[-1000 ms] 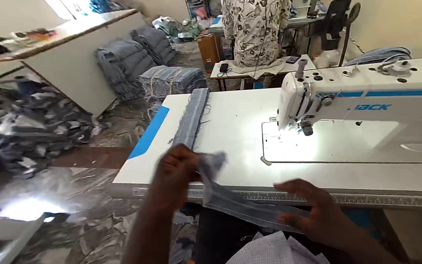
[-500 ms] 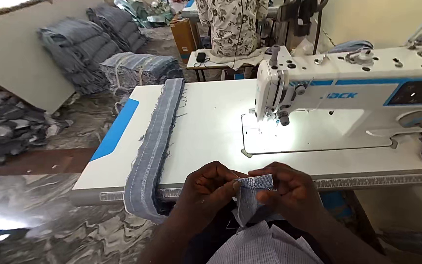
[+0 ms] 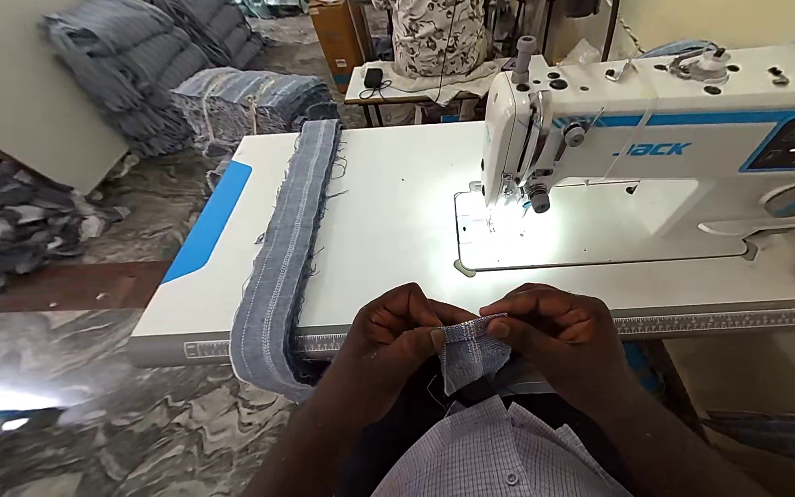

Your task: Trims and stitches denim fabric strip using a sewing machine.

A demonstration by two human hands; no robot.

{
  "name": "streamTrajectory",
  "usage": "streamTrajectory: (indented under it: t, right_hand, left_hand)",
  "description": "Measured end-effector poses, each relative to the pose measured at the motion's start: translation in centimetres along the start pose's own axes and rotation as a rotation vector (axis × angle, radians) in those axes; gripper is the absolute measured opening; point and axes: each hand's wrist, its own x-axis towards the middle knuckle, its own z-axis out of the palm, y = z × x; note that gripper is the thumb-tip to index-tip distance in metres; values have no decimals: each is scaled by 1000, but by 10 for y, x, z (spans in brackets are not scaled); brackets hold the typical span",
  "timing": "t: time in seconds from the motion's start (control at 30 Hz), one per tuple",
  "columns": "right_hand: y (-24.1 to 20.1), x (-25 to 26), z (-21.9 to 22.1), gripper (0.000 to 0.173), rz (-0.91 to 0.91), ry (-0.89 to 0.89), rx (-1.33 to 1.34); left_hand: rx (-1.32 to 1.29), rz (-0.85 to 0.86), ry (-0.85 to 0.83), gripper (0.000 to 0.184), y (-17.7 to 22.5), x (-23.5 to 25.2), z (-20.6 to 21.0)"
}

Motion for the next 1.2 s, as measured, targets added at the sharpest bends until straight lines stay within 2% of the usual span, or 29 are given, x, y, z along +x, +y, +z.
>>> streamTrajectory:
  t: [0.17, 0.23, 0.27, 0.33, 0.37, 0.4, 0.43, 0.5, 0.57, 0.6, 0.67, 0.73, 0.8, 0.9, 0.97, 1.03, 1.2]
  right_hand:
    - [5, -5, 1, 11, 220, 30, 413]
    - [4, -6, 5, 9, 225, 108, 387]
    - [4, -6, 9, 7, 136, 178, 244]
    - [9, -6, 14, 12, -237, 306, -245]
    - [13, -6, 13, 15, -408, 312, -436]
    - [14, -5, 10, 18, -510, 275, -500]
    - [15, -3, 6, 19, -530, 221, -474]
    - [18, 5, -6, 12, -366, 106, -241]
    - [23, 12, -16, 5, -88, -35, 177]
    - [27, 15, -19, 7, 31, -93, 344]
    - [29, 17, -22, 15, 142, -138, 420]
    - [23, 15, -16, 14, 82, -54, 206]
    - [13, 12, -6, 6, -68, 101, 12]
    - [5, 9, 10, 6, -294, 265, -128]
    - [6, 10, 13, 10, -414, 370, -271]
    - [6, 9, 14, 13, -458, 399, -321]
    - [10, 6, 13, 10, -406, 333, -230]
  left_hand:
    - [-139, -34, -50, 12, -2, 4, 5]
    - [-49, 27, -2, 11, -4, 3, 12]
    - [112, 103, 34, 9, -5, 0, 17]
    - [585, 323, 110, 6, -7, -3, 31]
    - [749, 414, 129, 7, -8, -5, 36]
    - [844, 466, 139, 7, -9, -7, 40]
    - [867, 467, 145, 7, -9, -8, 41]
    - [733, 385, 121, 9, -10, -9, 38]
    - [559, 321, 86, 9, -12, -9, 36]
    - [510, 302, 81, 9, -13, -9, 36]
    - [471, 276, 106, 8, -14, -5, 35]
    - [477, 279, 145, 7, -13, 0, 32]
    - [564, 351, 152, 6, -8, 4, 33]
    - [864, 599, 119, 2, -1, 12, 39]
    - [1081, 689, 190, 4, -1, 18, 39]
    - [1110, 631, 235, 10, -3, 21, 39]
    - [933, 516, 257, 12, -9, 18, 40]
